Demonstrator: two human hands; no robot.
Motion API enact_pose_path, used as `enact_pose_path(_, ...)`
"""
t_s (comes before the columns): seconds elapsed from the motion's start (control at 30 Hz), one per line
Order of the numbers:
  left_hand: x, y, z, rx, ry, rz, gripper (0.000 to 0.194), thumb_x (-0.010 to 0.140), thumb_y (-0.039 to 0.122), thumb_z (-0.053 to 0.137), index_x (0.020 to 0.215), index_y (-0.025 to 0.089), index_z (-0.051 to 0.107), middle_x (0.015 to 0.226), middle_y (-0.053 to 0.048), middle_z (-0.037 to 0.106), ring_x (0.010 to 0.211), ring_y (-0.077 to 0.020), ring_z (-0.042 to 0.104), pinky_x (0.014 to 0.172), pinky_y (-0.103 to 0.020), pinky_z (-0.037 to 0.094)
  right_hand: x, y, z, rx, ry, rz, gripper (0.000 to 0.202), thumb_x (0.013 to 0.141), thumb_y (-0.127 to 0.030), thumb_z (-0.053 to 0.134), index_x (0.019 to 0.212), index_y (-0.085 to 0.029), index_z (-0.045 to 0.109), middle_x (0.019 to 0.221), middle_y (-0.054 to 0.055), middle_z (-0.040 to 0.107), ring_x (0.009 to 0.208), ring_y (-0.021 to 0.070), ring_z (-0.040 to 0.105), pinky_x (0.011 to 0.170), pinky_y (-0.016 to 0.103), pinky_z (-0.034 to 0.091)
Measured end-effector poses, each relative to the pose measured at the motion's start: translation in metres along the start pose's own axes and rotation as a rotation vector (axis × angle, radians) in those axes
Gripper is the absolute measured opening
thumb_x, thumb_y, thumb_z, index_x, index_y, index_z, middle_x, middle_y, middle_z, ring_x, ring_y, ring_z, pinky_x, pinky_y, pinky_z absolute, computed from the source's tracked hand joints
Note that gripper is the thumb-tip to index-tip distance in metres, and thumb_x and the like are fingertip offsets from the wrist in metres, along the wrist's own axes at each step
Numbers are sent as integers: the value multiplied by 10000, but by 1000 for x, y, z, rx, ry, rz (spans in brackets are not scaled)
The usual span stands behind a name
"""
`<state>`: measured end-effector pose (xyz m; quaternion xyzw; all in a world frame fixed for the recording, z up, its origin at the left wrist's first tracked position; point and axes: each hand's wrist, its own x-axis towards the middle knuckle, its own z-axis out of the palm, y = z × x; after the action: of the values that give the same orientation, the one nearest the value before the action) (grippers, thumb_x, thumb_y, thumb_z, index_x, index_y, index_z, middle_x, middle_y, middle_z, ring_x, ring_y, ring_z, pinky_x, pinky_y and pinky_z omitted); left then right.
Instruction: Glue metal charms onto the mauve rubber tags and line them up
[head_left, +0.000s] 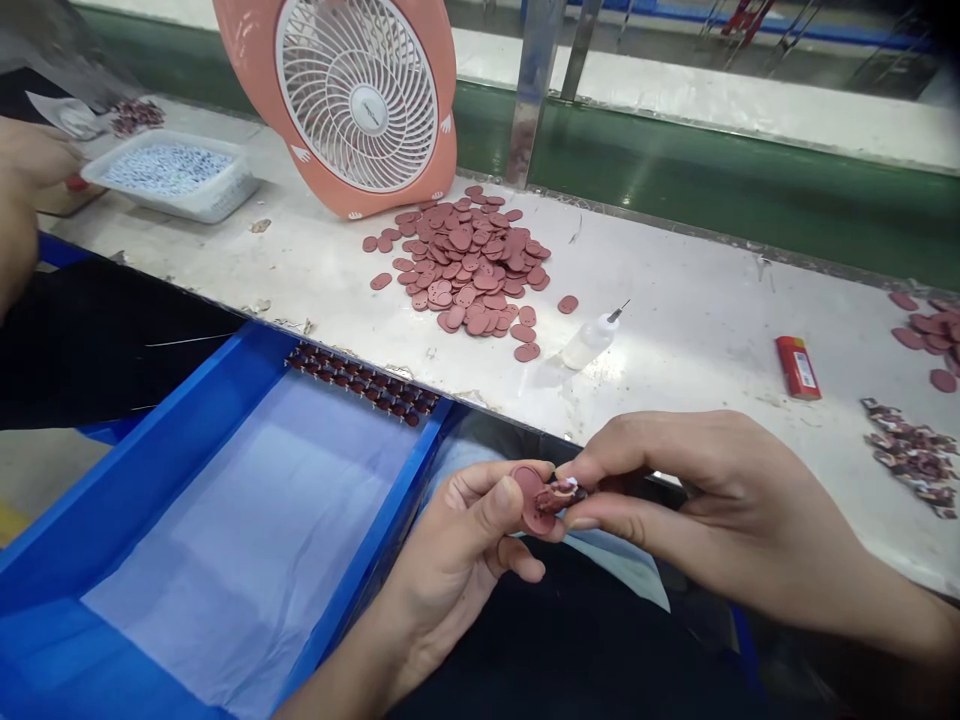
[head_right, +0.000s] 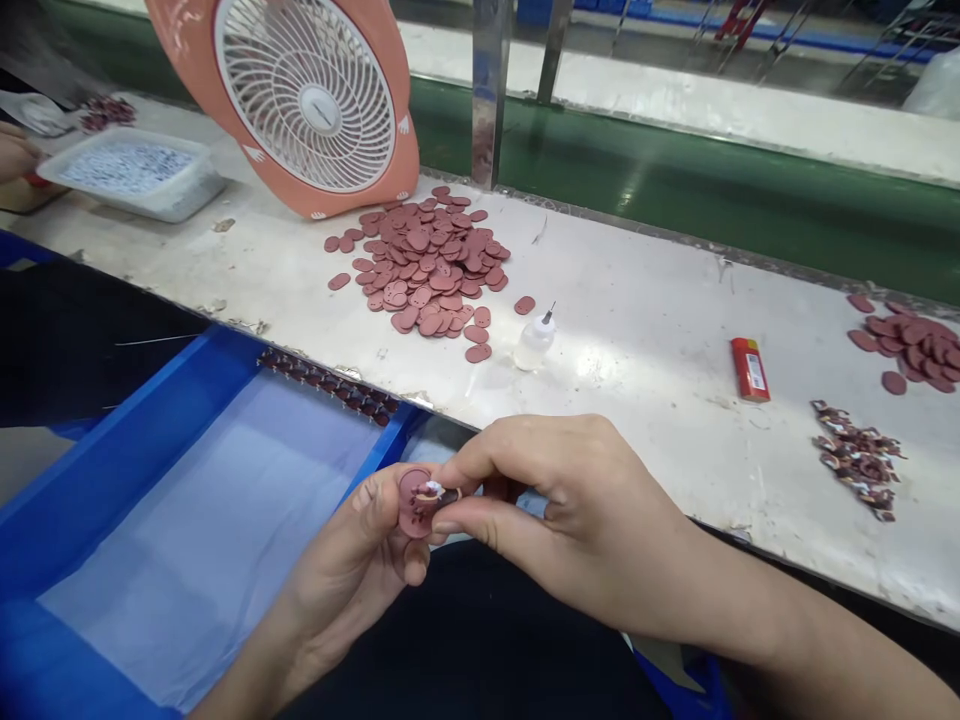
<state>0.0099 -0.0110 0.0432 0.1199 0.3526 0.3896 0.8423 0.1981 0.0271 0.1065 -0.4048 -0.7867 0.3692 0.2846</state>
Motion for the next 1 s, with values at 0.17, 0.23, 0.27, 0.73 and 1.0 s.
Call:
enact_pose_path(0.17, 3, 0, -1, 8, -1, -11, 358, 682, 447, 825, 893, 160, 792, 765, -47, 699, 646, -79, 646, 479, -111, 534, 4, -2, -4, -158, -33, -117, 97, 810, -306, 733, 884, -263, 687, 789, -147, 740, 685, -77, 675, 638, -21, 494)
enact_pose_path(0.23, 3, 1, 0, 7, -1, -10, 354, 673, 453, 830, 874, 163, 796, 751, -43, 693, 633, -72, 635, 476, -105, 529, 6, -3, -5, -172, -48, -129, 89, 818, -308, 724, 885, -266, 684, 778, -156, 735, 670, -82, 667, 627, -14, 489)
enact_pose_path(0.27, 3, 1, 0, 8, -2, -10, 353, 669, 457, 831, 868, 167, 798, 747, -41, 692, 630, -69, 630, 476, -104, 528, 7, -3, -5, -174, -56, -130, 82, 826, -316, 714, 885, -268, 683, 768, -158, 731, 659, -85, 661, 619, -12, 485)
enact_pose_path(0.73, 6, 2, -2, 4, -16, -48, 386, 658, 466, 840, 860, 144, 774, 679, -1, 635, 571, -39, 587, 485, -103, 537, 7, -4, -8, -231, -96, -183, 87, 841, -224, 696, 924, -240, 677, 816, -120, 731, 741, -86, 661, 697, -33, 470)
enact_pose_path(1.0, 0, 1, 5, -14, 24, -21, 339, 634, 433, 867, 841, 177, 786, 669, 9, 670, 545, -34, 603, 487, -100, 531, -2, -4, -5, -229, -113, -247, 124, 876, -198, 636, 994, -226, 660, 879, -82, 722, 806, -60, 644, 759, -2, 491)
